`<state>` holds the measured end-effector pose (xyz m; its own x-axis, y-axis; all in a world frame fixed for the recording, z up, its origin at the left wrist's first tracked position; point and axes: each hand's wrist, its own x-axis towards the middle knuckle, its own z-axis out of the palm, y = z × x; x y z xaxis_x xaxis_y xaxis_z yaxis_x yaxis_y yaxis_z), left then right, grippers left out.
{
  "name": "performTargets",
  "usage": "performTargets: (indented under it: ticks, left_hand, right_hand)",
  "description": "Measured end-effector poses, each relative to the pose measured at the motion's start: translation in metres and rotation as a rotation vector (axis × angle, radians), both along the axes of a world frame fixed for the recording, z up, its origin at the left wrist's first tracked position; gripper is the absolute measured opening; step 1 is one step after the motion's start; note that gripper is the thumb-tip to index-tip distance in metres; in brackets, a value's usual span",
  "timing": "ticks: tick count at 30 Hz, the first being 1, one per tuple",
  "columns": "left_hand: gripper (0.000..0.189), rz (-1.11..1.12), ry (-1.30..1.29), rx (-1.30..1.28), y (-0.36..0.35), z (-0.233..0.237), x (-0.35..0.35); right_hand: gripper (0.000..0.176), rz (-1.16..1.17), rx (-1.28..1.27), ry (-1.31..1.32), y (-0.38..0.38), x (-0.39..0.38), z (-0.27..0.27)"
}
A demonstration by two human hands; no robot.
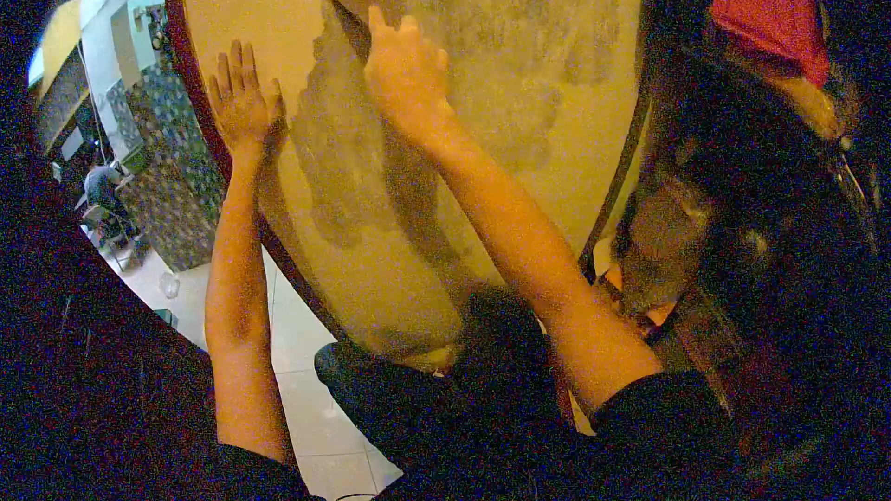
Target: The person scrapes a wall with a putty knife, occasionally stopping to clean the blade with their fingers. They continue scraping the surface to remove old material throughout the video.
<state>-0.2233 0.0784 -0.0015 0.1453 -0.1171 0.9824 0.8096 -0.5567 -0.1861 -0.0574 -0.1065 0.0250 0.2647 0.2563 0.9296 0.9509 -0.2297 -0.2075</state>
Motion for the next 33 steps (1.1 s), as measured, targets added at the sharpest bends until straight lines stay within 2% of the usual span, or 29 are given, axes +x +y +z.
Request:
performTargets:
  ticks: [5, 7, 12, 14, 19, 22, 28, 31, 33]
  left_hand:
    - [0.065, -0.007, 0.001, -0.025, -0.007, -0.004, 0.001]
    - [0.065, 0.007, 0.011, -0.015, -0.004, -0.004, 0.0]
    - [0.066, 0.028, -0.006, -0.033, -0.006, -0.006, -0.006]
    - [0.066, -0.019, 0.001, -0.006, -0.005, -0.008, -0.009]
    - [0.065, 0.003, 0.008, -0.027, -0.006, -0.005, -0.009]
    - [0.065, 0.012, 0.006, -0.024, -0.006, -0.006, -0.01]
    - [0.064, -0.011, -0.012, -0.018, -0.007, -0.007, -0.018]
    - [0.063, -0.029, -0.006, -0.014, -0.008, -0.008, -0.022]
    - [0.063, -0.041, 0.001, -0.016, -0.008, -0.008, -0.016]
  right_hand:
    - [0.039, 0.026, 0.053, -0.027, 0.004, -0.006, 0.038]
    - [0.039, 0.022, -0.035, -0.017, -0.004, -0.011, 0.047]
    - [0.039, -0.005, -0.026, 0.002, -0.016, -0.009, -0.004]
    - [0.04, 0.0, 0.019, -0.003, -0.009, -0.007, -0.006]
    - [0.041, -0.01, 0.055, -0.008, 0.005, -0.01, 0.047]
    - [0.041, -0.008, 0.006, -0.014, -0.008, -0.014, 0.058]
    - [0.039, -0.031, -0.026, 0.063, -0.019, -0.011, -0.013]
    - [0.037, -0.023, 0.032, 0.054, -0.015, -0.016, -0.015]
    - [0.037, -0.032, 0.039, 0.052, -0.004, -0.011, 0.009]
